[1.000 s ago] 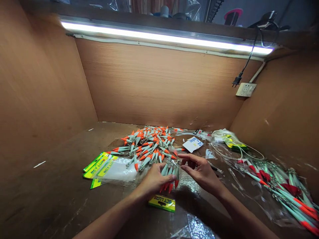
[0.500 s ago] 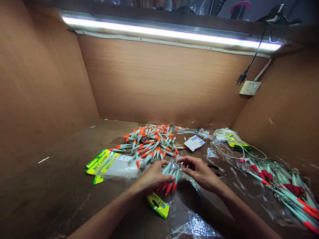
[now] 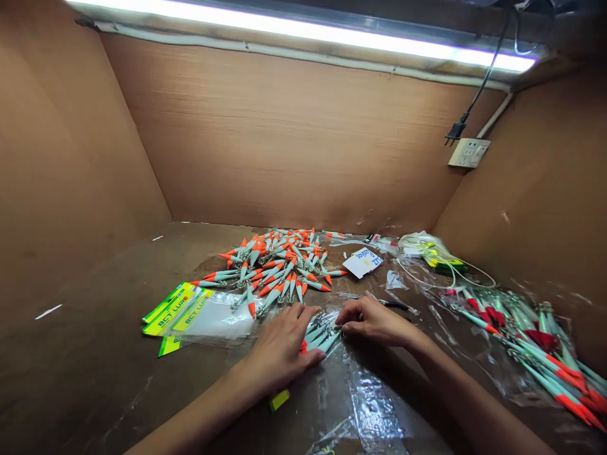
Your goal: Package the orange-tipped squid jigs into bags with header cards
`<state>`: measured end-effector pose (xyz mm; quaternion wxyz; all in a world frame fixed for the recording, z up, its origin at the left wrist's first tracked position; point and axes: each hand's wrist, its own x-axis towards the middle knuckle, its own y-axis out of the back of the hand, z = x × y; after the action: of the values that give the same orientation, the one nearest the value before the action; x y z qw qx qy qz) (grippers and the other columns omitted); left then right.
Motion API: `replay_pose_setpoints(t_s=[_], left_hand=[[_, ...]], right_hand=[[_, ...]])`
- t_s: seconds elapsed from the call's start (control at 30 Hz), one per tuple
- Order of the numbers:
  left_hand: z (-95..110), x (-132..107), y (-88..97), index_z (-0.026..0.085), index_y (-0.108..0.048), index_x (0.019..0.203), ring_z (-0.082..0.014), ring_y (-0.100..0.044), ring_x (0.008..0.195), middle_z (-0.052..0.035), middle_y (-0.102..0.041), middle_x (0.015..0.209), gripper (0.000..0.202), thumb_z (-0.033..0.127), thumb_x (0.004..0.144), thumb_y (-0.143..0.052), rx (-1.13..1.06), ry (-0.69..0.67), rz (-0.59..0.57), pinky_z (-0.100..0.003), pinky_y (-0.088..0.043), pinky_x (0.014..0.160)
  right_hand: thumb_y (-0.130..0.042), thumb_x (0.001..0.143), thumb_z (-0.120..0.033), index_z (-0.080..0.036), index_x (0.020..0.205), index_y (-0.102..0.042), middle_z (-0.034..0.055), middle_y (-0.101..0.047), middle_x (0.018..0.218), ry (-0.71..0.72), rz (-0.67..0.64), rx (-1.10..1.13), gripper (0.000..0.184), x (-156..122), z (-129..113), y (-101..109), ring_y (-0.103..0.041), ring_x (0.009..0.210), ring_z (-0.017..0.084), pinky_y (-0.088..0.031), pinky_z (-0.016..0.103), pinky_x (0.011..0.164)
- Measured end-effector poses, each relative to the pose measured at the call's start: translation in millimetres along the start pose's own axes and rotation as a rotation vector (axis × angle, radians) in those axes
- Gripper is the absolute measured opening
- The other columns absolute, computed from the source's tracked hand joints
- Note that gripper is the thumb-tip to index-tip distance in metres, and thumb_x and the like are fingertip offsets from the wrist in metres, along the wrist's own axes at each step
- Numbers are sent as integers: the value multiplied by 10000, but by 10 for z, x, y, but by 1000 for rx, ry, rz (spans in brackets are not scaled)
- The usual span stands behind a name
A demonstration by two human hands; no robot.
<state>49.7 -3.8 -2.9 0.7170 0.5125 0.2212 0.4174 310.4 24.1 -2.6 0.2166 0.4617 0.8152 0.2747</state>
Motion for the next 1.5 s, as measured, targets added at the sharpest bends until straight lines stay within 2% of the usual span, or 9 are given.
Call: replay_pose_setpoints(t_s=[0.2,0.4,0.53,0.7,0.83,1.0,1.13,1.23,1.5], left_hand=[[-37,-28,7,324,-469,1403,-280,-567,1150,-60,-554,1283,559,435,885,-648,-84,-31,-52,-420,-457,1006],[-8,-69,55,337,-377,1476,-319,-499,1290,-80,-433,1477,838,405,752,-793,-114,-66,-155,-449,-443,1051],[45,-54,-11,350,-370,1479,-326,-481,1310,-91,-428,1480,781,486,807,-745,-81,-47,-92,-475,-435,1061],[81,-2,-128,372,-407,1450,-380,-436,1334,-109,-398,1494,786,530,772,-771,-6,-64,-40,-556,-407,1064],[100,67,-173,315,-532,1304,-362,-426,1335,-108,-375,1488,495,532,876,-654,-42,-88,15,-550,-409,1069],[110,155,-188,236,-583,1096,-273,-490,1247,-102,-451,1349,157,316,983,-509,-119,-153,50,-455,-447,1052],[83,155,-153,234,-593,1036,-230,-489,1259,-85,-451,1327,108,246,977,-502,-257,-181,56,-389,-431,1081],[73,144,-122,240,-603,1012,-239,-454,1319,-82,-447,1352,97,234,962,-519,-336,-176,45,-400,-402,1114],[71,138,-99,238,-615,994,-249,-409,1370,-84,-420,1402,88,231,959,-534,-343,-204,23,-406,-373,1137]], right_hand=[[-718,791,-286,-202,1004,-766,5,-746,873,-9,-95,-7,234,5,65,11,-644,765,172,-447,235,654],[-680,844,-296,-201,999,-750,13,-755,937,30,-114,39,195,25,108,-23,-671,842,188,-474,252,743],[-654,873,-311,-196,1016,-743,14,-756,942,52,-143,62,204,28,107,-34,-669,839,187,-479,258,756],[-691,846,-335,-192,974,-744,6,-753,908,51,-143,35,199,26,108,-64,-657,803,184,-466,248,710],[-720,821,-337,-189,954,-750,-1,-752,898,69,-133,0,201,35,100,-72,-651,804,182,-459,244,721],[-705,840,-361,-196,1008,-762,2,-758,911,74,-141,4,242,30,81,-76,-656,810,185,-463,245,734],[-674,870,-359,-212,1031,-774,4,-760,916,95,-149,-16,241,17,51,-79,-665,828,193,-467,260,764],[-671,869,-358,-204,1014,-775,8,-756,907,93,-143,-27,236,7,26,-74,-663,824,194,-467,263,763],[-689,844,-324,-201,996,-774,2,-744,893,122,-145,-43,213,-3,-33,-76,-640,804,187,-450,262,758]])
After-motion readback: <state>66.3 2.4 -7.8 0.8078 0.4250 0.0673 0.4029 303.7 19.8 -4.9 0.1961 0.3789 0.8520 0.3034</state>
